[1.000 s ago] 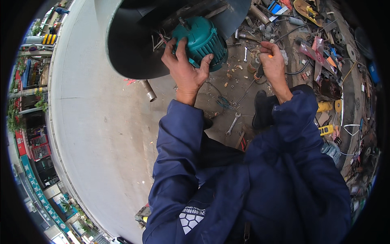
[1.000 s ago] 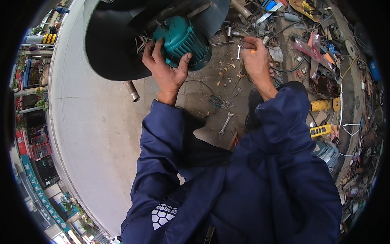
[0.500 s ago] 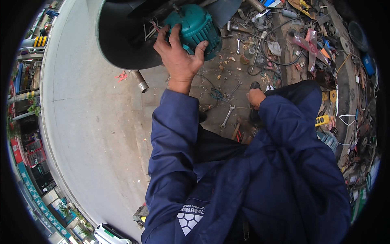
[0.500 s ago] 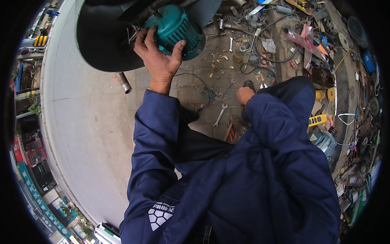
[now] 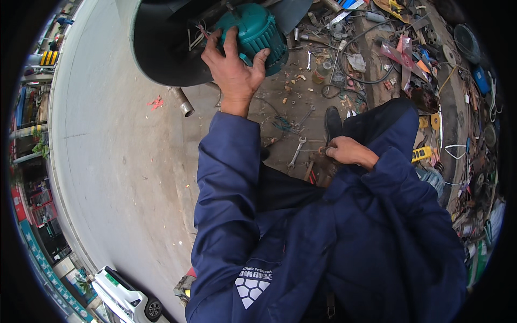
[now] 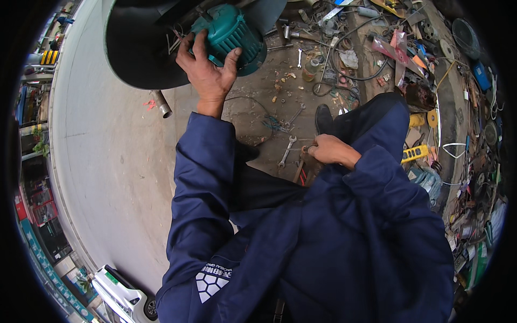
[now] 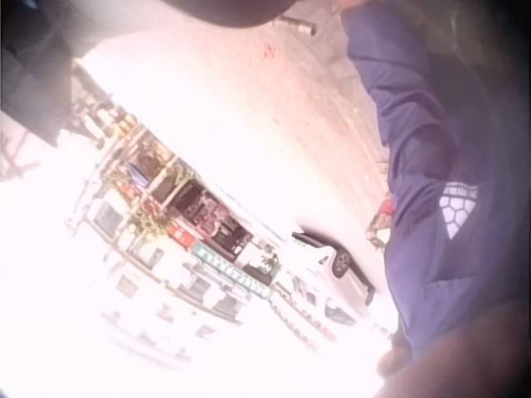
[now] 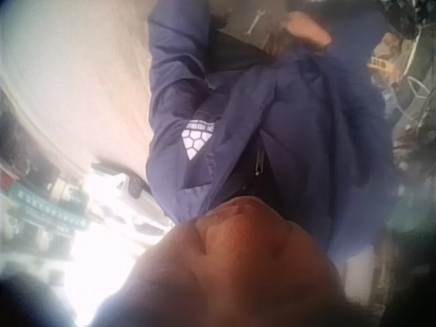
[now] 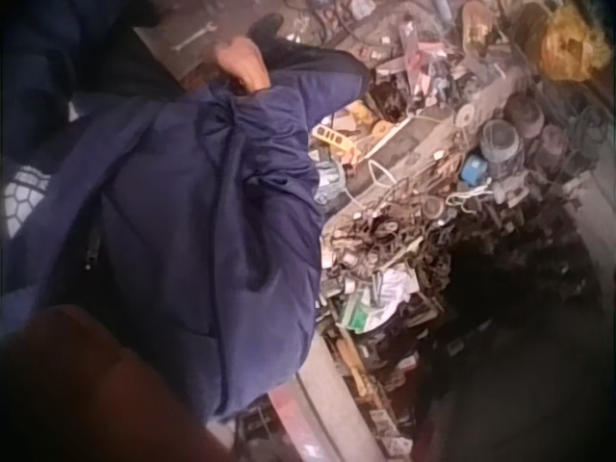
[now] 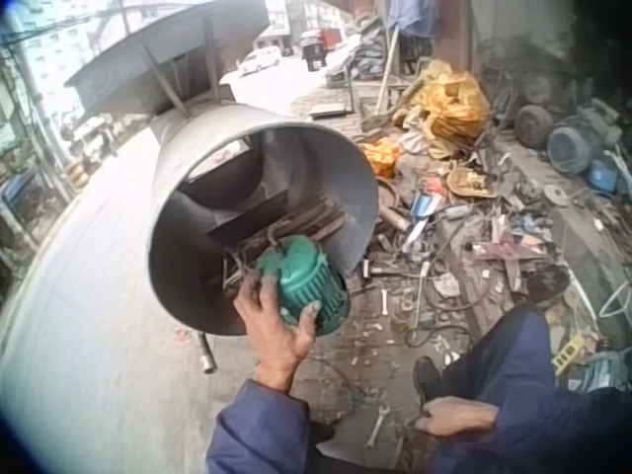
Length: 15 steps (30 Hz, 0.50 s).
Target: The person removes the end caps and internal components from a teal electric motor using a screwdriver and wrench. They loosen screws, pry off covers, and extract parts while holding the motor over a metal container.
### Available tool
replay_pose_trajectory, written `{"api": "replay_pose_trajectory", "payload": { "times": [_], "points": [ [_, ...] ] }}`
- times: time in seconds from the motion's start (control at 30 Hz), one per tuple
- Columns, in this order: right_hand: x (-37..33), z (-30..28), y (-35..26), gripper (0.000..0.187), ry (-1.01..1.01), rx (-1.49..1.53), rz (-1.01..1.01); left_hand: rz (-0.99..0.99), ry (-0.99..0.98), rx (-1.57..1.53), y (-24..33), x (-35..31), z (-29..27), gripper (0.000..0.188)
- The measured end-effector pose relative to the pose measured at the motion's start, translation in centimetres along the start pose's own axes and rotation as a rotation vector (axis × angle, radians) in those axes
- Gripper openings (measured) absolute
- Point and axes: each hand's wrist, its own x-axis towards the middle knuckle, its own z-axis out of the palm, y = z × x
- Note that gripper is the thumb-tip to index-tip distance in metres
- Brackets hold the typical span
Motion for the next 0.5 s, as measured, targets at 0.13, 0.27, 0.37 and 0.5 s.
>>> {"api": "replay_pose_trajectory", "payload": {
  "times": [0.13, 0.27, 0.37, 0.5],
  "points": [
    [-6.0, -2.6, -2.1, 0.042, 0.12, 0.806, 0.068, 0.017, -0.001, 0.004, 0.0, 0.0, 0.0, 0.081],
    [-8.5, -2.2, -4.8, 0.031, 0.089, 1.349, -0.087, 0.018, 0.024, -0.006, -0.1, 0.1, 0.2, 0.08],
    [-8.2, -1.2, -6.6, 0.039, 0.061, 1.29, -0.13, 0.01, 0.023, -0.009, -0.2, 0.1, 0.3, 0.08],
    [-7.1, -0.3, -8.1, 0.043, 0.067, 1.281, -0.106, 0.005, 0.021, -0.019, -0.2, 0.0, 0.3, 0.08]
  ]
}}
